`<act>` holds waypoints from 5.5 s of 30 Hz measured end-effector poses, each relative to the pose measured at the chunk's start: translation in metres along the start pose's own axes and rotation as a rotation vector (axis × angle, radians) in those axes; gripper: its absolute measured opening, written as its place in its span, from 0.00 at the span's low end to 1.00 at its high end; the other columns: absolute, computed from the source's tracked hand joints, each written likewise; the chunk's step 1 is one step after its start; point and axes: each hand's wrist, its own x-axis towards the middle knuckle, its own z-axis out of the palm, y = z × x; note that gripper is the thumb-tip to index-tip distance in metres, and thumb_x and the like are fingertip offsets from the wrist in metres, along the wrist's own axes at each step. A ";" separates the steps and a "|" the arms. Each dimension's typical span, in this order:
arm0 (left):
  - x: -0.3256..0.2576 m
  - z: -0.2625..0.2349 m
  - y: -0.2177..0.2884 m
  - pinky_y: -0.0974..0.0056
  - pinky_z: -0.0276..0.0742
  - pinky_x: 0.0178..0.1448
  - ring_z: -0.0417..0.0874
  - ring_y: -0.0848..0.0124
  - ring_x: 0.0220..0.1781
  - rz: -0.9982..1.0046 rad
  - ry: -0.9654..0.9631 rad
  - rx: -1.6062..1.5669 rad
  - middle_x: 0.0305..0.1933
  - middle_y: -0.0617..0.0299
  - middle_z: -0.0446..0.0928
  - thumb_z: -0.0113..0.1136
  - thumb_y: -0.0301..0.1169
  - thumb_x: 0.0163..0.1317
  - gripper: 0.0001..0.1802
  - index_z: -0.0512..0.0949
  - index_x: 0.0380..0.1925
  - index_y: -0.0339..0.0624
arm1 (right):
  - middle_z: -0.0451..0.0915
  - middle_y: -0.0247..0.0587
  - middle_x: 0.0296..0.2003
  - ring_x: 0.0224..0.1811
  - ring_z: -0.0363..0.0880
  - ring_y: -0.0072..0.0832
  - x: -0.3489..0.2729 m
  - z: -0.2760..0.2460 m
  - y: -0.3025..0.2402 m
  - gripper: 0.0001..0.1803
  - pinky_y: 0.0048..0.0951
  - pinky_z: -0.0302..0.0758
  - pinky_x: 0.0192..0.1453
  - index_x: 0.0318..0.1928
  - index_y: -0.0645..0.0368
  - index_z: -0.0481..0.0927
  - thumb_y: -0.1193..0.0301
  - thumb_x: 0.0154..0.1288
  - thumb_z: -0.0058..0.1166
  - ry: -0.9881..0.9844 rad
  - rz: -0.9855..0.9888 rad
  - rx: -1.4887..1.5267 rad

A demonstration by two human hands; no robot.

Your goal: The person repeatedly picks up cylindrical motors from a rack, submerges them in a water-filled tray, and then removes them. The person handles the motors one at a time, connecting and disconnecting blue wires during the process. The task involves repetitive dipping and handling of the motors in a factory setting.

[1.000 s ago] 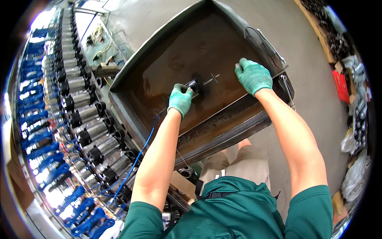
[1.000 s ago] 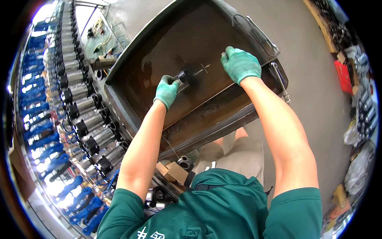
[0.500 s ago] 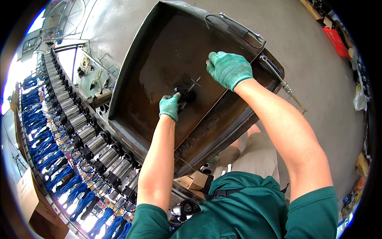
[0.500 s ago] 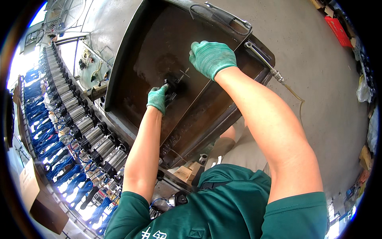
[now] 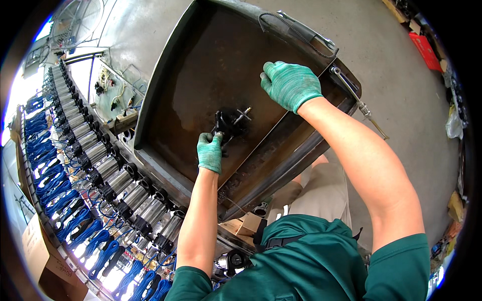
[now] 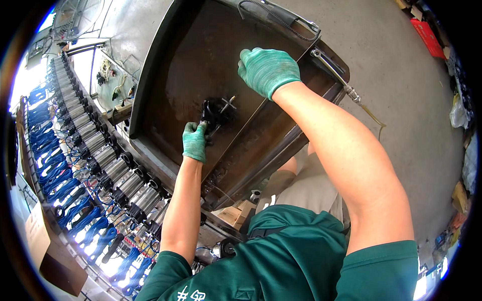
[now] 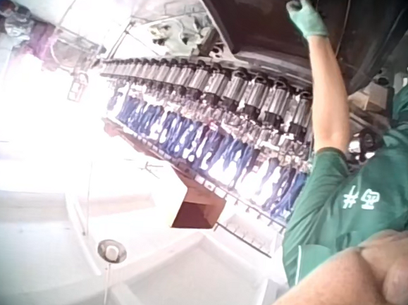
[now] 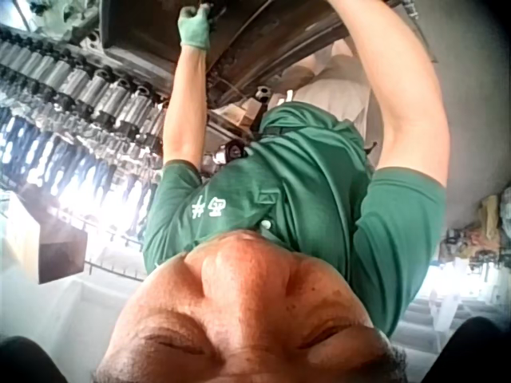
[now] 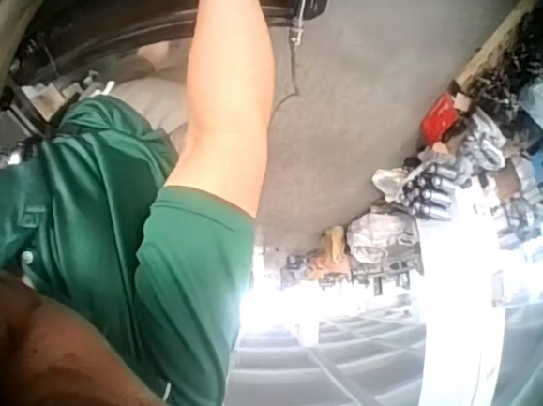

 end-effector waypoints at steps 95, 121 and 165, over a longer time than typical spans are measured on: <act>-0.291 -0.157 -0.294 0.45 0.72 0.75 0.76 0.46 0.70 0.405 0.818 0.577 0.69 0.49 0.76 0.63 0.23 0.62 0.25 0.81 0.61 0.46 | 0.86 0.49 0.48 0.52 0.81 0.50 -0.227 0.024 -0.169 0.12 0.48 0.79 0.61 0.46 0.57 0.88 0.65 0.67 0.63 0.142 -0.690 -0.007; -0.179 -0.211 -0.234 0.59 0.89 0.31 0.86 0.66 0.25 -0.047 -0.355 -0.390 0.31 0.60 0.83 0.65 0.53 0.74 0.26 0.88 0.49 0.38 | 0.86 0.48 0.41 0.49 0.83 0.50 -0.232 0.017 -0.170 0.08 0.48 0.79 0.60 0.39 0.55 0.88 0.65 0.65 0.62 0.158 -0.599 -0.123; -0.183 -0.215 -0.255 0.62 0.82 0.30 0.85 0.70 0.29 0.129 -0.315 -0.201 0.32 0.60 0.85 0.65 0.48 0.76 0.22 0.88 0.46 0.37 | 0.87 0.48 0.38 0.46 0.85 0.48 -0.227 0.021 -0.169 0.12 0.48 0.82 0.56 0.34 0.56 0.86 0.62 0.67 0.58 0.149 -0.625 -0.176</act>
